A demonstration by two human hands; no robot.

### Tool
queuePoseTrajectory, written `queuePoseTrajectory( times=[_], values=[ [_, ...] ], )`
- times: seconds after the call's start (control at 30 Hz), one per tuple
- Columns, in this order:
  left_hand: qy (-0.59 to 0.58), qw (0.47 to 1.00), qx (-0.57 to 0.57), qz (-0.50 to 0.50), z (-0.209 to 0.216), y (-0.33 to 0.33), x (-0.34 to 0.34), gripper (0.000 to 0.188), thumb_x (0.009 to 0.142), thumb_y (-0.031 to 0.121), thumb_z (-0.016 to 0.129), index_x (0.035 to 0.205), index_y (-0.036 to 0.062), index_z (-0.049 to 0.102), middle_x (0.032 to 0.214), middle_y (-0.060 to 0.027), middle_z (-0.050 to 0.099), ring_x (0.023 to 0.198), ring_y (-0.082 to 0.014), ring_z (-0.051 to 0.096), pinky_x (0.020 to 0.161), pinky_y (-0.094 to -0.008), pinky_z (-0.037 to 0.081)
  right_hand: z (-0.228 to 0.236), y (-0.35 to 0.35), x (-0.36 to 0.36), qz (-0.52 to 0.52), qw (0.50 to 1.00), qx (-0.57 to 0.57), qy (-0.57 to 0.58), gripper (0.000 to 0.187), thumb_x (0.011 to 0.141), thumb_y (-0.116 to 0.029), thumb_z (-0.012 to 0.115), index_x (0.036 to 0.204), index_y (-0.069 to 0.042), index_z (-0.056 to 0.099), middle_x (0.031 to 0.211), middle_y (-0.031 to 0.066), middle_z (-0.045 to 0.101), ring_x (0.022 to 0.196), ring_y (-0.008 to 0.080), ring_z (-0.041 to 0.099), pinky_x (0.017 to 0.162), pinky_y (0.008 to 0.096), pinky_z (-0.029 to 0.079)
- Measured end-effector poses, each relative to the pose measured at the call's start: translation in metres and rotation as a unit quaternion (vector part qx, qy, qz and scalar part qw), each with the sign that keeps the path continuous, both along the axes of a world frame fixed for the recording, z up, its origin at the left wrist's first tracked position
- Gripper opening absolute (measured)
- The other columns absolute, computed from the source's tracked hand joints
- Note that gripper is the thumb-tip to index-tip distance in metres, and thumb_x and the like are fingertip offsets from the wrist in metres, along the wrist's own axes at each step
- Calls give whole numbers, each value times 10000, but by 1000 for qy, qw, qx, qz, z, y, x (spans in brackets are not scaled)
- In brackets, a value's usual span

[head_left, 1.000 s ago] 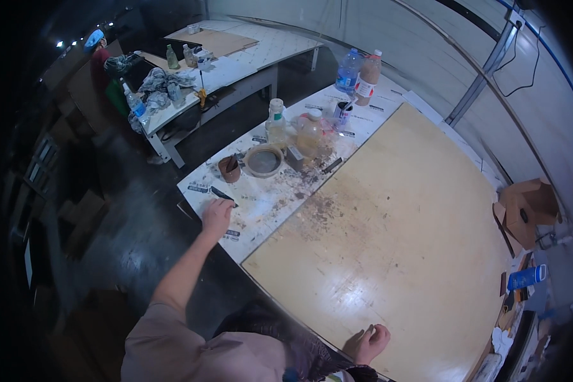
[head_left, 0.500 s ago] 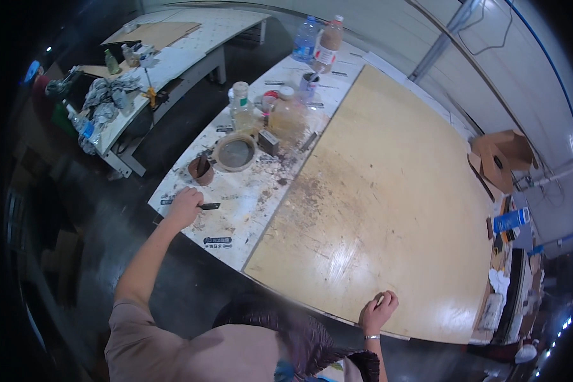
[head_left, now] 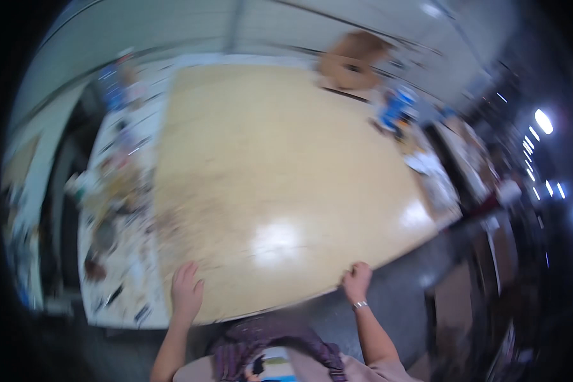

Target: The person wipes a large wooden panel and a smaller wooden frame using a white cloth.

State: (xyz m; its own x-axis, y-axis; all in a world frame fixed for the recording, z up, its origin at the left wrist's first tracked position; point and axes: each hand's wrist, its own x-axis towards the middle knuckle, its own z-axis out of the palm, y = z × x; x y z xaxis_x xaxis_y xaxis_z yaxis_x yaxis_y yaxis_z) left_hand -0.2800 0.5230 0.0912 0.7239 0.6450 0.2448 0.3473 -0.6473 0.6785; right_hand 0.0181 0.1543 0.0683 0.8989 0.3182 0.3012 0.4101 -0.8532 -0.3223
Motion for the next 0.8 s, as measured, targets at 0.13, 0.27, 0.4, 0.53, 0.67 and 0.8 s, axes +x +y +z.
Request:
queuePoseTrajectory(
  times=[0.13,0.27,0.4,0.53,0.67,0.8],
  values=[
    [-35,993,-75,-90,8,-56,65,366,711,-12,606,1073,-15,554,1159,-195,529,1076,-356,507,926,-402,437,4,-32,50,-15,998,54,23,218,682,-101,632,866,-13,555,939,174,551,943,354,497,820,415,424],
    [-9,987,-84,-140,-1,-110,123,345,714,-30,571,1058,-28,546,1163,-210,514,1099,-369,486,949,-413,410,4,-98,143,-51,997,47,38,263,696,-116,642,925,-8,573,1004,184,556,994,356,496,877,408,426],
    [-6,993,-34,-111,-8,-148,175,345,706,-18,577,1048,-34,532,1153,-210,516,1107,-377,469,973,-410,384,9,-149,271,-101,994,43,18,328,709,-150,658,985,14,590,1035,192,568,1012,362,515,905,413,437],
    [34,996,51,-60,-20,-187,217,406,715,-34,549,1117,-22,499,1208,-188,490,1148,-364,443,1036,-442,306,14,-201,397,-131,991,0,30,392,701,-190,680,1006,40,593,1085,216,565,1042,371,527,900,408,453],
    [99,984,141,-35,-26,-202,227,443,717,-8,547,1155,-8,482,1254,-174,471,1190,-353,417,1069,-527,200,-6,-219,490,-131,988,-22,82,444,740,-219,662,1054,76,555,1090,245,542,1062,380,502,964,414,399],
    [211,964,162,-13,-4,-208,242,412,883,165,492,1261,7,461,1306,-194,476,1249,-340,409,1073,-540,190,-29,-200,559,-128,989,-50,53,524,744,-321,666,1045,97,569,1173,275,526,1111,406,485,958,444,406]
  ],
)
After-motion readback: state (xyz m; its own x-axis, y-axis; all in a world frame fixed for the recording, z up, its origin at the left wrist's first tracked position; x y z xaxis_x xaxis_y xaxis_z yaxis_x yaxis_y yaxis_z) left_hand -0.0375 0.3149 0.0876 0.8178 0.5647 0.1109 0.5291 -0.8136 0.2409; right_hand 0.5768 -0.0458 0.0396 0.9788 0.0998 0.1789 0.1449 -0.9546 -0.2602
